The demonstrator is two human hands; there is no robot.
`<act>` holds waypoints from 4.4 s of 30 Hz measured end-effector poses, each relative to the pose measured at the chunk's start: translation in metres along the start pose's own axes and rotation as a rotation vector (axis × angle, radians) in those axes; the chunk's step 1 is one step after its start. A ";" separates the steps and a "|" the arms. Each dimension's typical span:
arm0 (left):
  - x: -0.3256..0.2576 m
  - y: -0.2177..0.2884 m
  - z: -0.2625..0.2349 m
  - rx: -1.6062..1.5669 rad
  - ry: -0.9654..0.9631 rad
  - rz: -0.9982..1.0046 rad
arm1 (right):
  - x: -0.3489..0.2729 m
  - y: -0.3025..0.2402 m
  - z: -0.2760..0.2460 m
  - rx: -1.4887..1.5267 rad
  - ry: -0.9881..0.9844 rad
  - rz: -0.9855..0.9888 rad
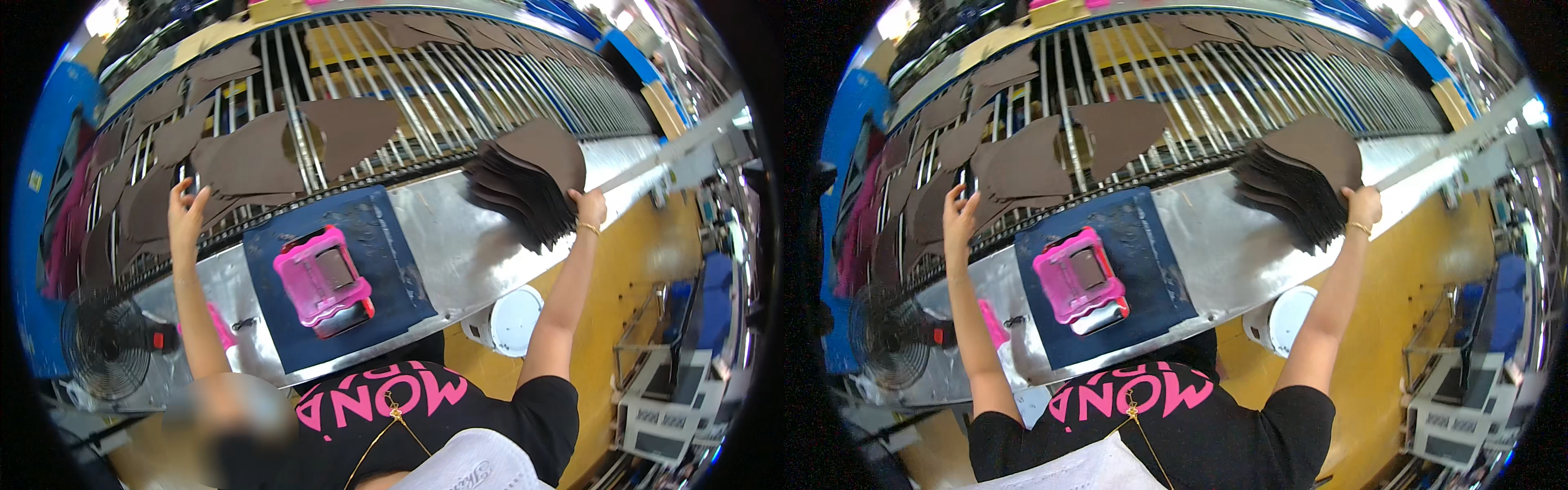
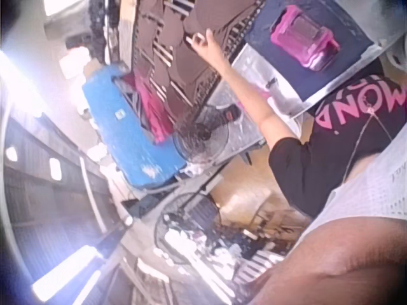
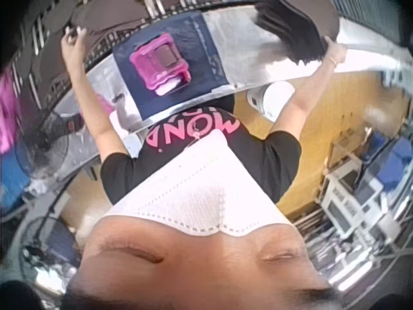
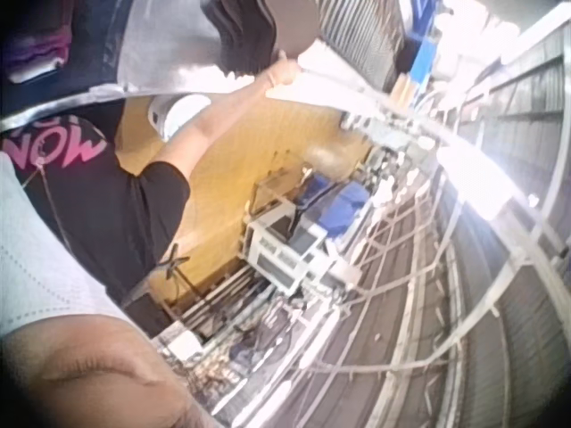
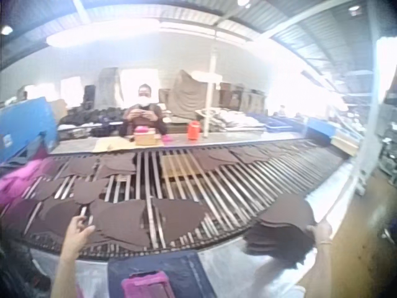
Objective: The person repeatedly picks up brown fabric pieces from a stack and places them onto a moving conveyor belt. The pieces are arranged one by one along the belt as it moves through the factory.
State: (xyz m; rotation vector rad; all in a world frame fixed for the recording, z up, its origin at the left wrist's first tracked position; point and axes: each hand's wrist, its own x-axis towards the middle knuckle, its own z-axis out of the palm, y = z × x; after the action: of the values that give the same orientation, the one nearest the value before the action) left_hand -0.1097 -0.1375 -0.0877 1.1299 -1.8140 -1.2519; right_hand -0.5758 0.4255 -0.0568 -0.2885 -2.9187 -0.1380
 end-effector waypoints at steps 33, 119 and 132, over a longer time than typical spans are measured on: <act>-0.128 0.106 -0.104 -0.062 -0.134 0.246 | -0.321 -0.196 -0.102 1.298 -0.614 -1.497; -0.114 0.070 -0.001 0.066 -0.265 0.125 | -0.041 -0.014 -0.044 0.392 0.096 -0.219; -0.109 0.086 0.024 -0.342 -0.330 0.098 | -0.286 -0.167 -0.129 1.667 -0.431 -0.821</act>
State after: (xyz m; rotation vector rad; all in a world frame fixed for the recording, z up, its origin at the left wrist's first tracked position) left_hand -0.1095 -0.0147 -0.0191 0.6688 -1.7664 -1.6871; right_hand -0.3096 0.1956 -0.0040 1.1674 -2.1669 2.1694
